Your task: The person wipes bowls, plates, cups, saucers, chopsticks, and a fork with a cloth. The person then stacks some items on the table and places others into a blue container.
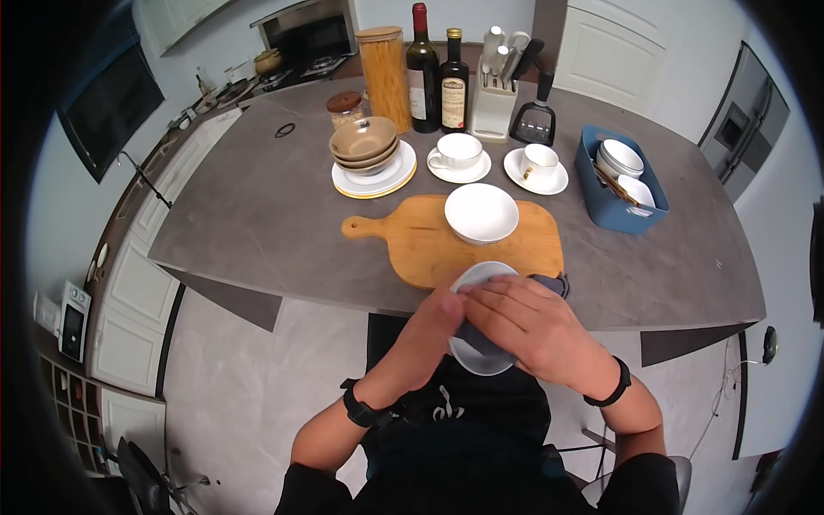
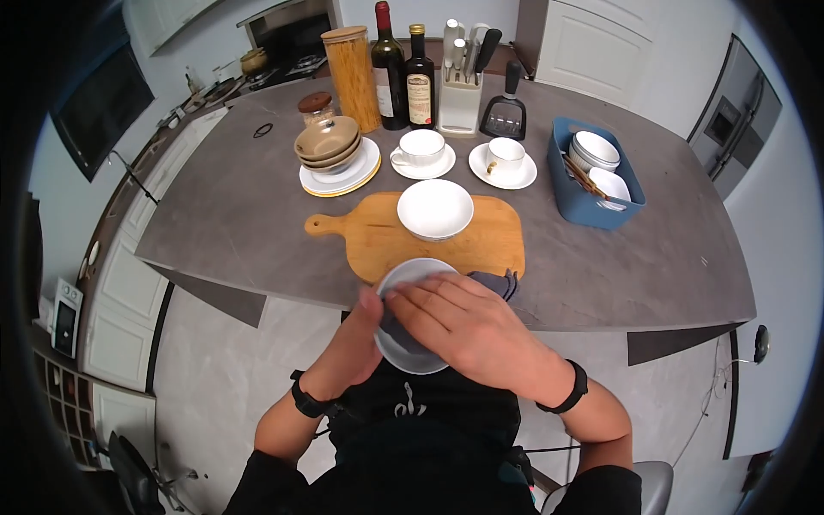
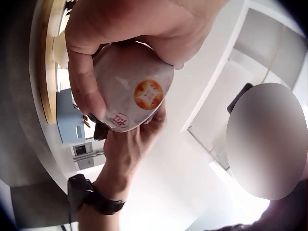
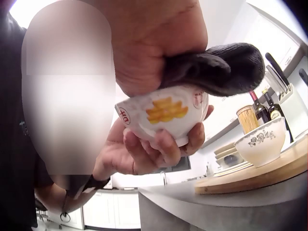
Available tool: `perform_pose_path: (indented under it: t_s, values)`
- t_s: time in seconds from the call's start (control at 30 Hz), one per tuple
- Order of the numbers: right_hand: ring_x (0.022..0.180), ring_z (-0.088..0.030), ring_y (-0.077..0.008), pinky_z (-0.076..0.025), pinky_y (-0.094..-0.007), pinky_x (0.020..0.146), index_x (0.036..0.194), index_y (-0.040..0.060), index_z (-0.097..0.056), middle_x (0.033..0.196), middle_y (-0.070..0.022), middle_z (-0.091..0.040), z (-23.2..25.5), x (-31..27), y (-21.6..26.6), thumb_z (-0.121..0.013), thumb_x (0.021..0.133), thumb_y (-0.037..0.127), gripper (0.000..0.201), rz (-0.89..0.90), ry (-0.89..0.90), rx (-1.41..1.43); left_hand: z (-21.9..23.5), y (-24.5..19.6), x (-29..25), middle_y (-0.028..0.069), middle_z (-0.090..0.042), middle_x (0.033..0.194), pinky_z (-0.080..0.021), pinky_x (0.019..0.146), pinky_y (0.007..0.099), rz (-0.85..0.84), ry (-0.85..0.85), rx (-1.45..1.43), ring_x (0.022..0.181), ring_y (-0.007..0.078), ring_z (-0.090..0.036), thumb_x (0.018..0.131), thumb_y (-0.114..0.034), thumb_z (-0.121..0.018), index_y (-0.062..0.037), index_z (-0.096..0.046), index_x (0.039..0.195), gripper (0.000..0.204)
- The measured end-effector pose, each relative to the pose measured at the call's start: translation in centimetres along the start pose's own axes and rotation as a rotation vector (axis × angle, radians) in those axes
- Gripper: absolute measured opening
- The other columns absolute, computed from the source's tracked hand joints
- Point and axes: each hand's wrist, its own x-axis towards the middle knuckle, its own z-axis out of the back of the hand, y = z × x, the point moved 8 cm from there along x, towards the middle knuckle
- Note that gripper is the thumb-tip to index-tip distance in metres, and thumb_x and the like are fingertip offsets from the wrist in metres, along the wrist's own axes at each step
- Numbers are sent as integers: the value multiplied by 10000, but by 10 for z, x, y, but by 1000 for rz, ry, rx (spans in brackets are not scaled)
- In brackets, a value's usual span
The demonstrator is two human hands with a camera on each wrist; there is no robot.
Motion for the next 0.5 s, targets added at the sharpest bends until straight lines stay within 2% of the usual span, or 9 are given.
perform_pose_path:
  t_s: [0.07, 0.1, 0.13, 0.27, 0.33, 0.37, 0.43, 0.47, 0.5]
  values:
    - [1119, -652, -307, -524, -404, 966, 1219, -35, -645, 1198, -155, -677, -15, -1, 0, -646, 771, 39, 455, 33, 70, -86, -8, -18, 1, 78, -546, 1386, -462, 1047, 336, -268, 146, 252, 1268, 169, -536, 1047, -559, -484, -50, -387, 1518, 700]
    - [1101, -654, -288, -525, -401, 931, 1210, -30, -651, 1173, -142, -681, -17, -3, -2, -659, 754, 33, 460, -13, 111, -90, -1, -16, -1, 73, -558, 1358, -420, 1067, 322, -220, 50, 190, 1257, 166, -519, 998, -417, -653, -57, -402, 1517, 679]
    - [1084, -656, -270, -527, -397, 896, 1201, -24, -657, 1147, -128, -685, -20, -6, -3, -672, 738, 28, 466, -64, 151, -94, -2, -19, -2, 73, -558, 1358, -420, 1067, 322, -217, 41, 188, 1257, 166, -519, 998, -417, -653, -57, -402, 1517, 679]
    - [970, -674, -298, -533, -392, 815, 1192, -16, -664, 1061, -138, -693, -20, -9, -2, -716, 712, 14, 484, -166, 144, 51, -9, -36, -5, 91, -533, 1388, -404, 1092, 341, -504, 33, 462, 1291, 194, -507, 871, -336, -811, -67, -404, 1521, 812]
    - [894, -698, -245, -542, -354, 787, 1170, -19, -664, 1024, -111, -716, -27, -17, -21, -732, 793, -14, 383, -494, 126, 464, -12, -36, -6, 97, -520, 1402, -399, 1099, 348, -573, 39, 505, 1301, 203, -503, 833, -331, -847, -66, -410, 1517, 854]
    - [894, -698, -245, -542, -354, 787, 1170, -19, -664, 1024, -111, -716, -27, -16, -21, -732, 793, -14, 383, -496, 122, 463, -15, -38, -9, 102, -506, 1419, -394, 1106, 352, -634, 45, 542, 1309, 213, -502, 812, -332, -862, -67, -403, 1520, 885]
    - [899, -703, -175, -553, -322, 782, 1170, -23, -662, 1026, -73, -733, -45, -32, -34, -691, 928, 33, 249, -872, 54, 1051, -20, -37, -11, 107, -491, 1437, -389, 1114, 357, -690, 52, 583, 1317, 224, -501, 790, -333, -877, -68, -396, 1523, 916]
    - [899, -703, -175, -553, -322, 782, 1170, -23, -662, 1026, -73, -733, -46, -33, -33, -691, 928, 33, 249, -872, 52, 1055, -22, -36, -12, 108, -485, 1443, -385, 1119, 363, -727, 50, 557, 1321, 225, -499, 814, -347, -854, -71, -378, 1531, 904]
    - [942, -694, -149, -557, -314, 809, 1197, -22, -651, 1075, -67, -725, -43, -40, -38, -684, 952, 58, 260, -995, -156, 1288, -22, -36, -14, 110, -480, 1449, -381, 1125, 369, -765, 46, 529, 1325, 227, -498, 838, -362, -831, -73, -360, 1539, 893]
